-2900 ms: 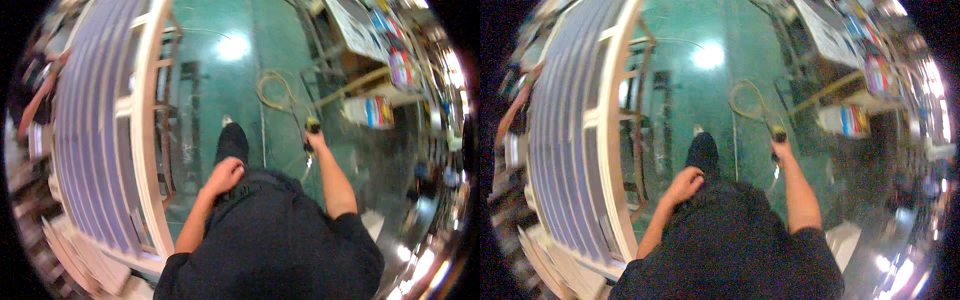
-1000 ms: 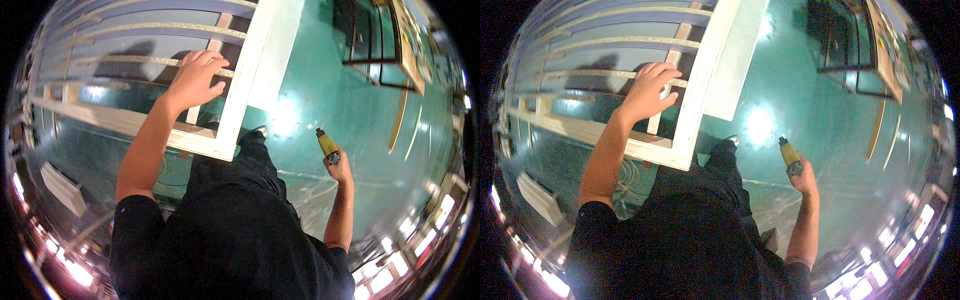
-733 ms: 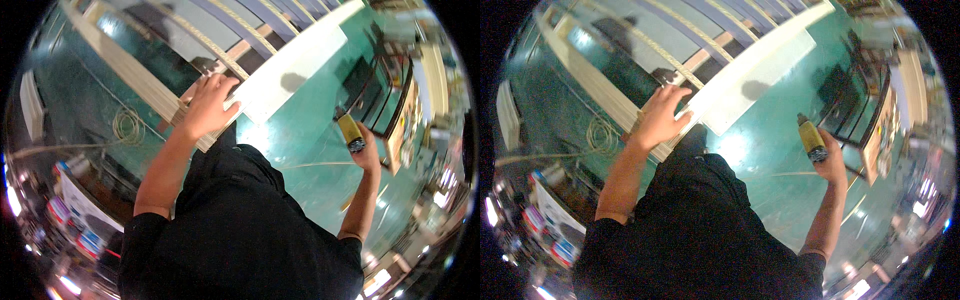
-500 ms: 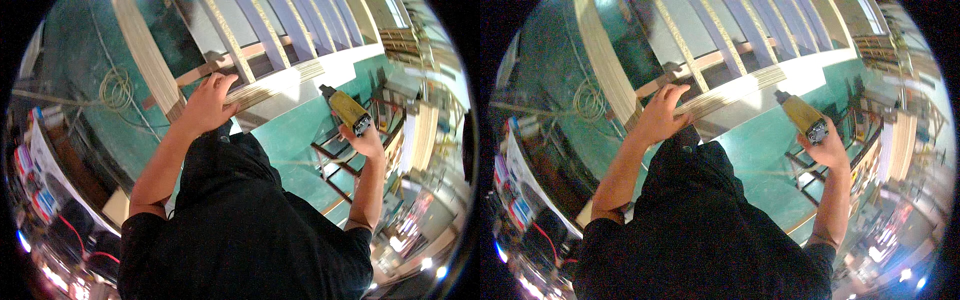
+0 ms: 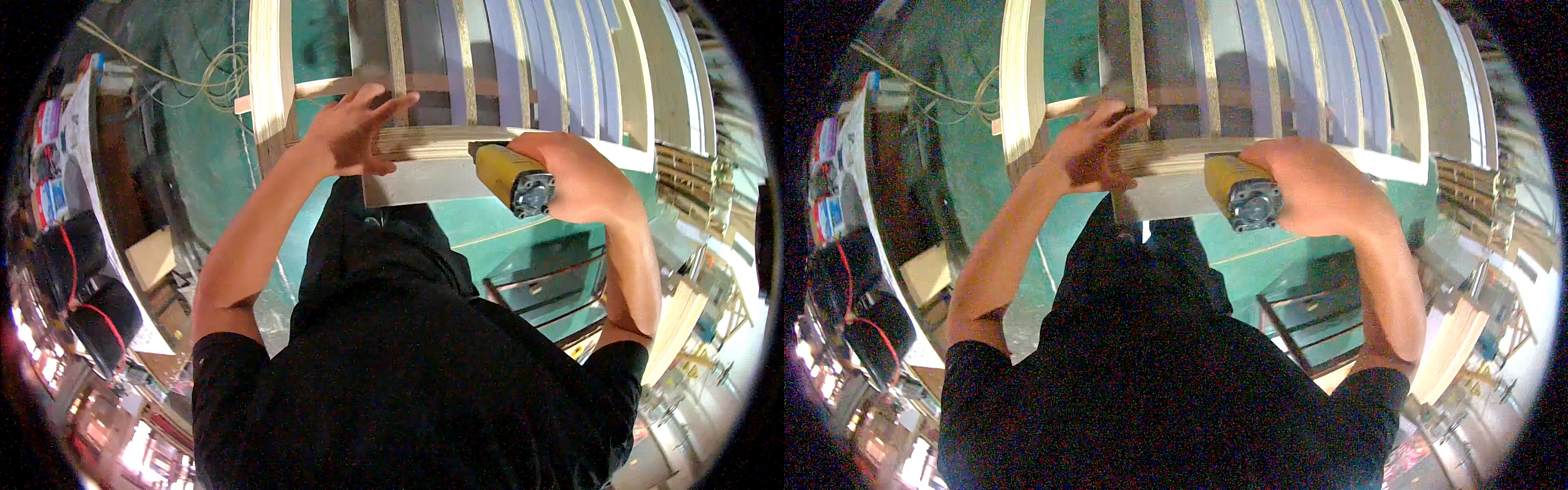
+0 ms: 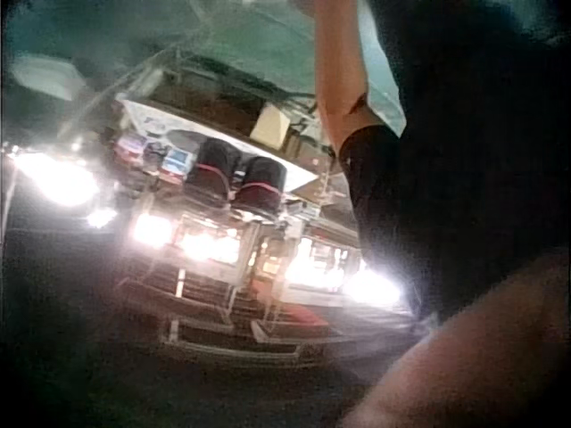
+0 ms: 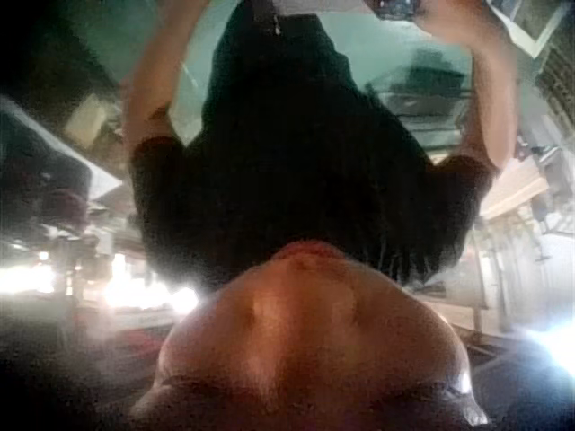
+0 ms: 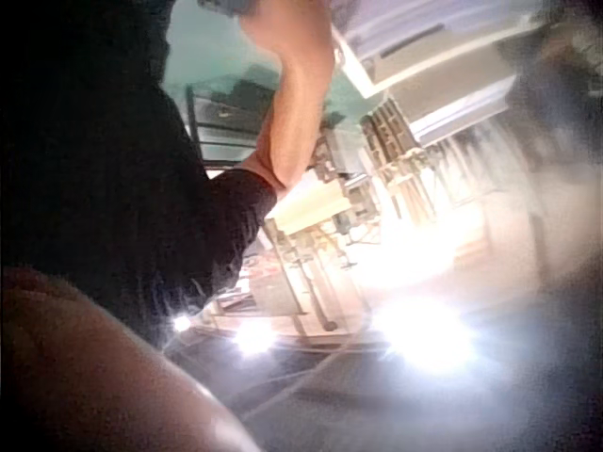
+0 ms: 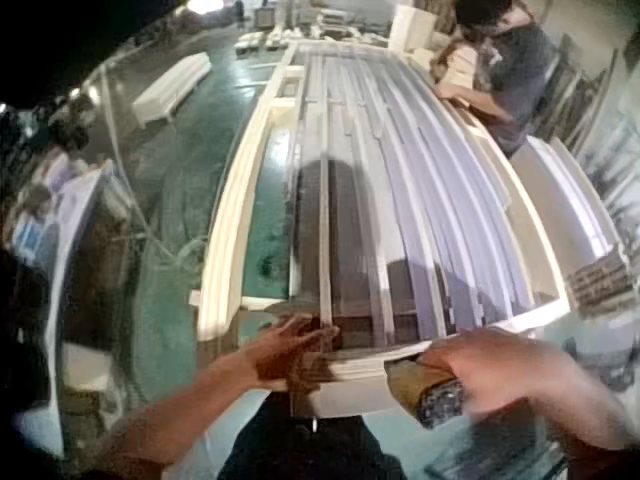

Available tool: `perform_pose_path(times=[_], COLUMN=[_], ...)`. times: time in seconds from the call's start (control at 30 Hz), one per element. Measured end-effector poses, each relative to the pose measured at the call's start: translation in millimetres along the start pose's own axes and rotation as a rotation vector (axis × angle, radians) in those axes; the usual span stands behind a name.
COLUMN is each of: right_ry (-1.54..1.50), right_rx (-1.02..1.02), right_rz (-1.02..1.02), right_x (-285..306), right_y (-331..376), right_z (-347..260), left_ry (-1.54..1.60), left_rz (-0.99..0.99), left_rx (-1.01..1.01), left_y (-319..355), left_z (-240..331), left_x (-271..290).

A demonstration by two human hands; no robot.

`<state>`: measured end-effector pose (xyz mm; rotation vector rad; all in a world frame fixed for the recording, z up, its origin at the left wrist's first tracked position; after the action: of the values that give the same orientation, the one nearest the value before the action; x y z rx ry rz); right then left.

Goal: The person assembles a wooden slatted frame by positioning curved wooden pieces and securing them with a pneumatic nail gun. They repeatedly align the slats and drive nails into the joints to fasten the structure.

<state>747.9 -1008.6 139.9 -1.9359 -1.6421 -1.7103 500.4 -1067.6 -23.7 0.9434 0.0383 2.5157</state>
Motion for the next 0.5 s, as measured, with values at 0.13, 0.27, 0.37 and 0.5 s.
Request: perform_pose_path(times=[0.13, 0.27, 0.37, 0.5], right_ry=[0.046, 0.026, 0.061, -0.047], right_rx=[0.105, 0.172, 0.293, 0.28], right_rz=[-0.08, -0.144, -0.092, -0.206], right_x=[17.8, 5.8, -7.6, -13.8], right_y=[-41.3, -86.3, -98.9, -106.6], right_z=[-9.8, -11.9, 4.1, -1.9], left_ry=[0.163, -0.1, -0.074, -0.056], left_rz=[0.032, 0.18, 0.272, 0.35], left_rx=[-0.093, -0.121, -0.163, -0.213], left_y=[-4.4, 3.4, 6.9, 8.9], left_z=[-33.4, 1.5, 2.9, 2.8], left_x=[-33.6, -4.5, -3.0, -3.1])
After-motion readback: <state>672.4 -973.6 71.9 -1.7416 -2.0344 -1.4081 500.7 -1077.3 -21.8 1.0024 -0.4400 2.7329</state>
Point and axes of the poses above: each hand's wrist, its own y-axis away from the middle knuckle, its own x-axis out of the back of the hand, z = x × y, the point moved 6 cm from there along -y, towards the middle knuckle, and after that the axes turned 6 degrees about y, right-handed, at the moved point
